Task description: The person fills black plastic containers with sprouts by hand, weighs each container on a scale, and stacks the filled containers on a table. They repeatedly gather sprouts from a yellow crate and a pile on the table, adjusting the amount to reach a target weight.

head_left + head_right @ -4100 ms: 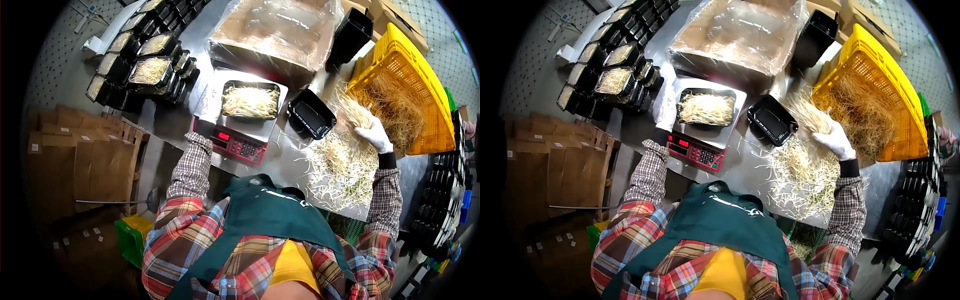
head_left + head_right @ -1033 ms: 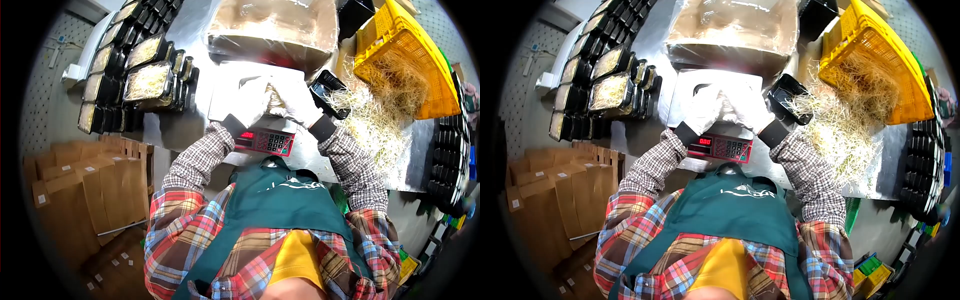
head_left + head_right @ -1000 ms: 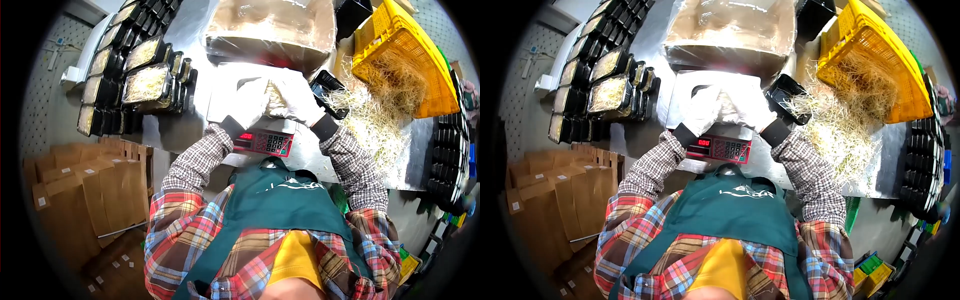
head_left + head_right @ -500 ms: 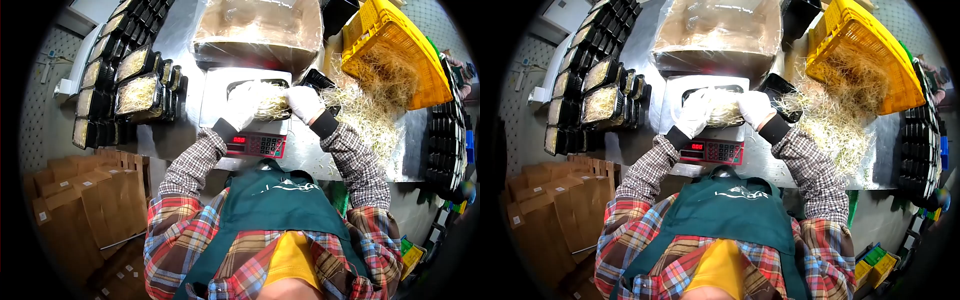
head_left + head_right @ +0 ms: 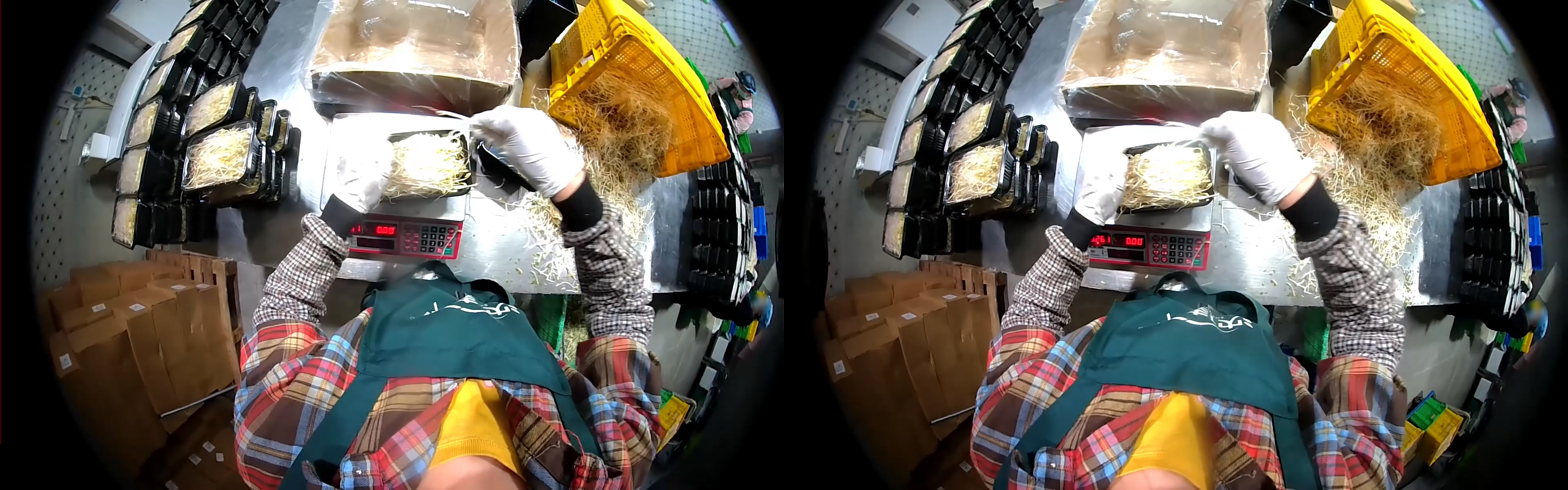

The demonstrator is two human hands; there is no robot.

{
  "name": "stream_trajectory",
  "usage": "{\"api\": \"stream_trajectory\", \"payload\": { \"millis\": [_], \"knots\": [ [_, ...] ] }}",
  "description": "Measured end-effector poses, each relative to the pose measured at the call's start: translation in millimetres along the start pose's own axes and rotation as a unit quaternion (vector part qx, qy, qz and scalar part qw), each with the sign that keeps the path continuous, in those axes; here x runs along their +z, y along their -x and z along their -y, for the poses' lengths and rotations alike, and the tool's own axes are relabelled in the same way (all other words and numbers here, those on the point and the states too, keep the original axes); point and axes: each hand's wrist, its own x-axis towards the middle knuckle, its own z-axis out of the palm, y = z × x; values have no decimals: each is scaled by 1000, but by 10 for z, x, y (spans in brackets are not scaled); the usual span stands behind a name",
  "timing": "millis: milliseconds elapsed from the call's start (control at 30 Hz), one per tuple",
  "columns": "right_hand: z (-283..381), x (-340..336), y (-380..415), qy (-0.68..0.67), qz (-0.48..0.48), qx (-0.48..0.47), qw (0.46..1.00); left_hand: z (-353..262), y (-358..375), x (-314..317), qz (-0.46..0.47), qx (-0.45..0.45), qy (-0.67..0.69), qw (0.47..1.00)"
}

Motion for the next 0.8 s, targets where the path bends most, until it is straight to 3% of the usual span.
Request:
{"api": "stream_trajectory", "payload": {
  "millis": [67, 133, 167, 200, 233, 267, 300, 367, 500, 600, 667, 800],
  "knots": [
    [106, 284, -34, 14, 60, 15, 998, 62, -3, -127, -93, -12, 140, 986],
    [156, 632, 10, 62, 42, -22, 997, 151, 7, -59, -189, 41, 153, 969],
    [170, 712, 56, 71, 44, -15, 996, 163, 23, -53, -209, 69, 76, 972],
    [184, 776, 85, 80, 47, -8, 996, 153, 111, -59, -160, 33, 150, 975],
    [161, 774, 126, 71, -11, -36, 997, 73, 189, -139, -115, -9, 219, 969],
    [108, 696, 171, 130, 75, 8, 989, -54, 303, -194, -83, -13, 235, 968],
    [100, 595, 163, 124, 83, 32, 988, -397, 354, -435, -51, -17, 252, 966],
    [173, 401, 69, 126, 111, 104, 980, -571, 319, -494, 19, 9, 126, 992],
    [92, 518, 71, 30, 132, 77, 988, -500, 91, -139, -9, 66, 25, 997],
    [-81, 1018, 168, 22, 41, -84, 995, -535, -78, -260, 19, 92, 66, 993],
    [-199, 1441, 280, -9, 52, -37, 998, -449, -112, -177, 14, 105, 145, 984],
    [-105, 1000, 226, -26, 49, -75, 996, -486, -35, -403, 23, 96, 53, 994]
  ]
}}
